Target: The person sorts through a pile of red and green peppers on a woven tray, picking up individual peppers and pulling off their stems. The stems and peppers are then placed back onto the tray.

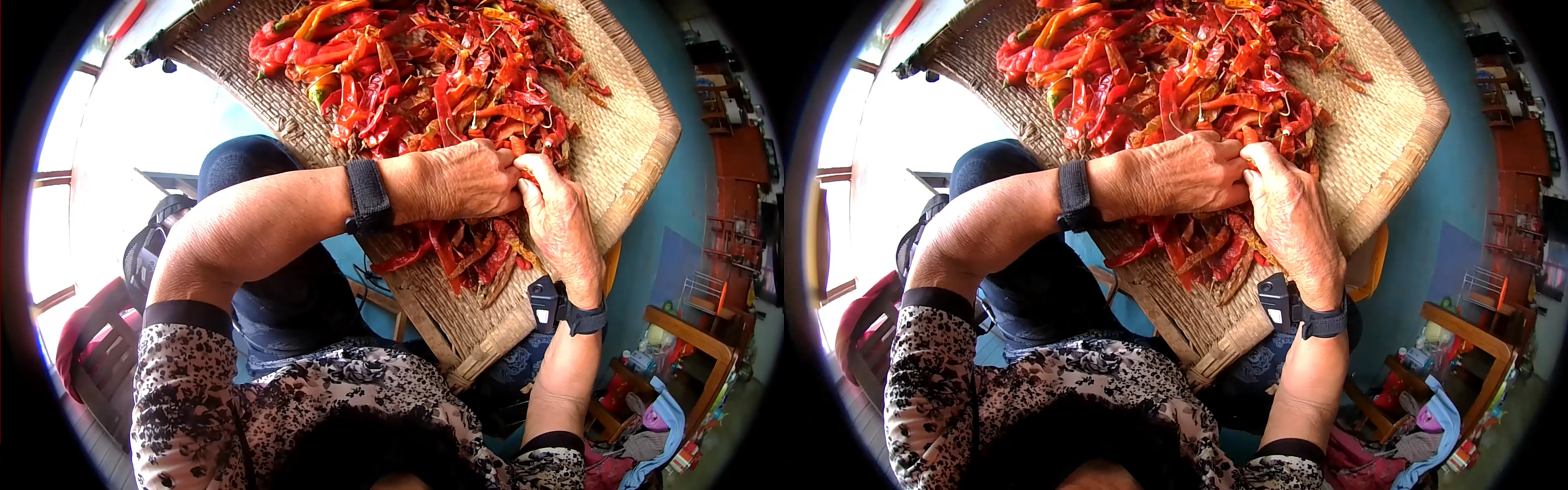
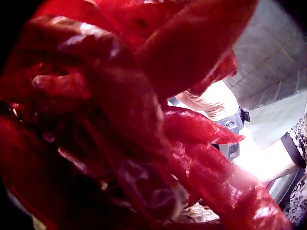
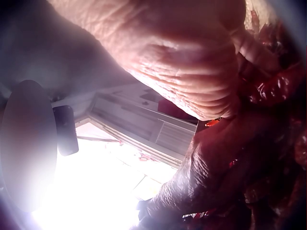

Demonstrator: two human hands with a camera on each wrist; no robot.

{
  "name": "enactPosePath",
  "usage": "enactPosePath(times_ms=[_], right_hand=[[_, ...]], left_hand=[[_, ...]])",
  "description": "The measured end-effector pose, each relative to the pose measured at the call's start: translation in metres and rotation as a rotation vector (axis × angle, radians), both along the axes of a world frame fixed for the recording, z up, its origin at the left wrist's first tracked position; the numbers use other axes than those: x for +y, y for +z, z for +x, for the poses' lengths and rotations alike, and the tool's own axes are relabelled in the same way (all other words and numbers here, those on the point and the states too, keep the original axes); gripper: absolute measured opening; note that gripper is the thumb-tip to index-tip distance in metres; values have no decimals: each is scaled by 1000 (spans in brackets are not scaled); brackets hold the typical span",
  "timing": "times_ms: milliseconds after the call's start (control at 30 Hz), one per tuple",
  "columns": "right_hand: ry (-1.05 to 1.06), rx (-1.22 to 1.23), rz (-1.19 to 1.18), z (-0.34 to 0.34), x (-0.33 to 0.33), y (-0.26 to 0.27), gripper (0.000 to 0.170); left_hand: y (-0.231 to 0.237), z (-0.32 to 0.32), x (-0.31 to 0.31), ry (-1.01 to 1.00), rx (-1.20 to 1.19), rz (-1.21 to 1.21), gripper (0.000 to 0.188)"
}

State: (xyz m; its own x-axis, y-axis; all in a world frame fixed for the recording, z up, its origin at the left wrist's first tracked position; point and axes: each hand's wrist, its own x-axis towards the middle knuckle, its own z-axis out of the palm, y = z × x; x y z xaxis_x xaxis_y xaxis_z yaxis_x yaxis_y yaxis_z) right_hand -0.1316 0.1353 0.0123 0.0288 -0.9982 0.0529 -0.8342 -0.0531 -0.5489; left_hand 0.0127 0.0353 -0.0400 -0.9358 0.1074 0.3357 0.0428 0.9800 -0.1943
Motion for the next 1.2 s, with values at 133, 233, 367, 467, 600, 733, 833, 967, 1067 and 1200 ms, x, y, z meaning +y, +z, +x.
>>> enactPosePath(times_ms=[133, 233, 367, 467, 600, 733, 833, 967, 1067, 1200], right_hand=[[1, -1, -2, 1, 0, 1, 22], [12, 9, -22, 0, 1, 0, 22], [4, -13, -12, 1, 1, 1, 22], [13, -16, -23, 0, 0, -1, 23], [16, -2, -36, 0, 1, 0, 23], [4, 8, -17, 0, 0, 1, 23], [2, 8, -15, 0, 0, 1, 23], [4, 15, -26, 0, 0, 0, 23], [-10, 13, -8, 1, 1, 1, 23], [-4, 0, -14, 0, 1, 0, 23]], left_hand=[[0, 0, 0, 6, -25, 1, 12], [2, 1, 2, 15, -53, 9, 13], [4, 2, 2, 29, -83, 21, 16], [3, 2, 2, 31, -91, 16, 16], [1, 2, 2, 27, -57, 8, 16], [4, 2, 2, 28, -80, 18, 16], [4, 2, 2, 25, -71, 10, 16], [4, 2, 2, 24, -58, 5, 15], [4, 1, 2, 26, -85, 19, 15], [9, 3, 3, 33, -101, -4, 15]])
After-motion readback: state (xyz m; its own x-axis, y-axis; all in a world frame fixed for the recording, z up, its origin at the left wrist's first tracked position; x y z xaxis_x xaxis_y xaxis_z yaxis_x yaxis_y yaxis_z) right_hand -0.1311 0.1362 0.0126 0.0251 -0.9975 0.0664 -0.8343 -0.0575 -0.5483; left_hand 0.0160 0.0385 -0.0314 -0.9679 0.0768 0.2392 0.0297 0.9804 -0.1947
